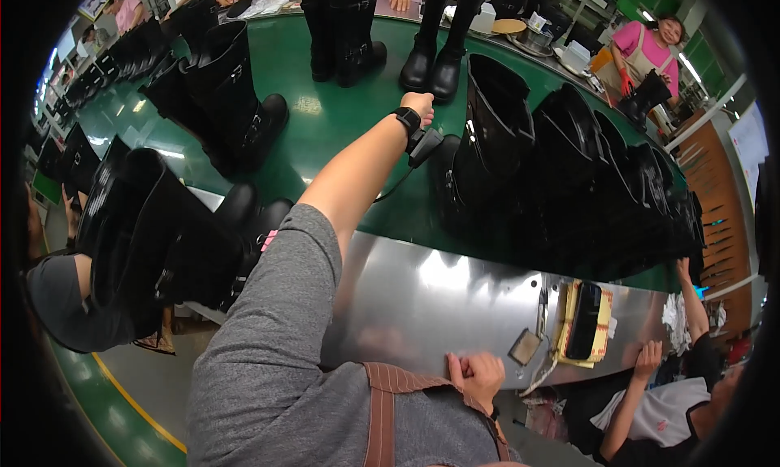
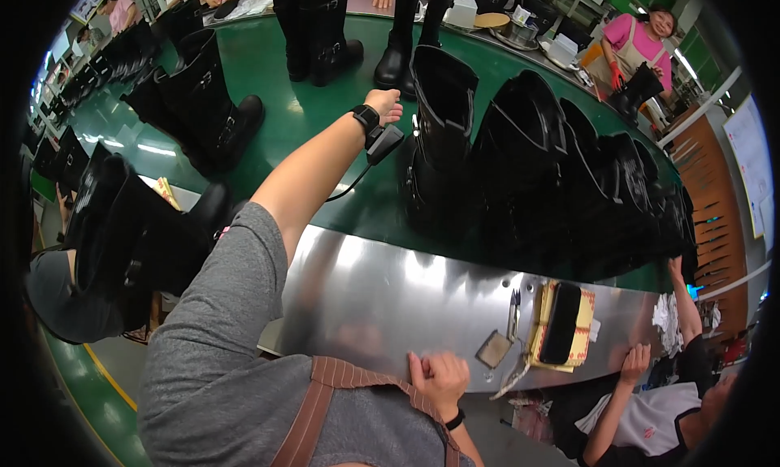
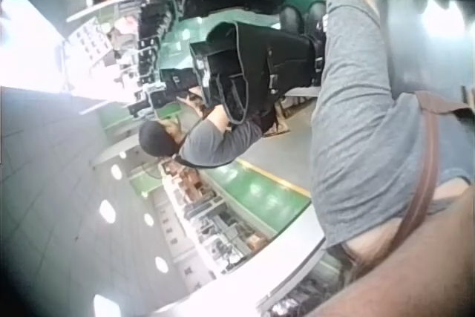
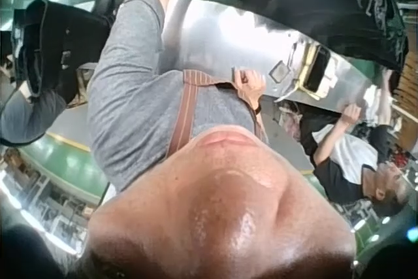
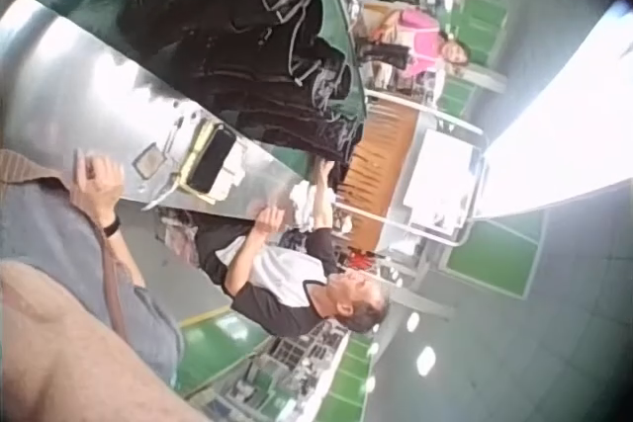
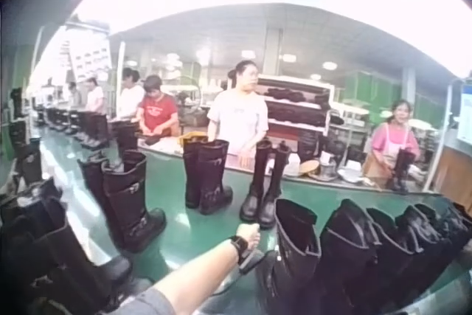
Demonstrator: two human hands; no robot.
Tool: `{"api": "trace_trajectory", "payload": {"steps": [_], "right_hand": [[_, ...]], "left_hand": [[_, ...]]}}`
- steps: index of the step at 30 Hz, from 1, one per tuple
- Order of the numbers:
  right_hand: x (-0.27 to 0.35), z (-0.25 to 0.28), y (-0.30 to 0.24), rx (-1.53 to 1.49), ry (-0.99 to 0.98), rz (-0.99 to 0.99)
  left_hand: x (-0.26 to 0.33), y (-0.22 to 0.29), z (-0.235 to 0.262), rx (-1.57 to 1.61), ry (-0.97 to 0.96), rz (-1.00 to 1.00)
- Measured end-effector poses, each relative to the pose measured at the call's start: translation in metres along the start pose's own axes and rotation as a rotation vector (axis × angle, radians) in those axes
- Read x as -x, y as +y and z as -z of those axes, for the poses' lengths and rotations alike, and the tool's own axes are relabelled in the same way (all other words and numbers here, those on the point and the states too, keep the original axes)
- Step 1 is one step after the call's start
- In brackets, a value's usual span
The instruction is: Inspecting black boots for quality, cleaning the soles, and checking the zippers on a manufacturing line.
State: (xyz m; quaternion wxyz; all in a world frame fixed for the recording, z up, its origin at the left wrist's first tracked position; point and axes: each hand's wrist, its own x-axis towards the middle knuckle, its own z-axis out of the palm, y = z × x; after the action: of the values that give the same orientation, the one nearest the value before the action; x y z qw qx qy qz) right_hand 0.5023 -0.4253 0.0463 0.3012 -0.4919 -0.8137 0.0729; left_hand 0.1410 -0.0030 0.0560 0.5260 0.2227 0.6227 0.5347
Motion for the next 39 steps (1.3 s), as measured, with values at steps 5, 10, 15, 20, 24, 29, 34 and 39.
{"api": "trace_trajectory", "payload": {"steps": [5, 10, 15, 20, 24, 29, 34, 39], "right_hand": [[0.003, -0.003, 0.007, 0.010, -0.043, -0.026], [0.005, -0.013, 0.018, 0.082, 0.006, 0.044], [0.006, -0.013, 0.020, 0.131, 0.001, 0.080], [0.005, -0.006, 0.011, 0.048, -0.059, -0.030], [0.005, -0.004, 0.008, 0.002, -0.016, -0.005], [0.003, -0.003, 0.009, 0.025, 0.011, 0.042], [0.003, 0.001, 0.003, 0.018, -0.007, 0.025], [-0.021, 0.023, -0.013, -0.349, -0.204, -0.142]], "left_hand": [[-0.079, -0.011, -0.024, 0.061, 0.133, 0.017], [-0.115, -0.008, -0.044, 0.082, 0.125, -0.037], [-0.126, -0.005, -0.059, 0.052, 0.064, 0.005], [-0.101, -0.006, -0.044, 0.474, -0.071, 0.030], [-0.024, 0.007, -0.024, 0.536, -0.014, -0.078], [0.103, 0.034, -0.007, 0.556, 0.172, -0.397], [0.216, 0.026, 0.015, 0.562, 0.267, -0.768], [0.317, -0.015, 0.028, 0.545, 0.238, -0.911]]}}
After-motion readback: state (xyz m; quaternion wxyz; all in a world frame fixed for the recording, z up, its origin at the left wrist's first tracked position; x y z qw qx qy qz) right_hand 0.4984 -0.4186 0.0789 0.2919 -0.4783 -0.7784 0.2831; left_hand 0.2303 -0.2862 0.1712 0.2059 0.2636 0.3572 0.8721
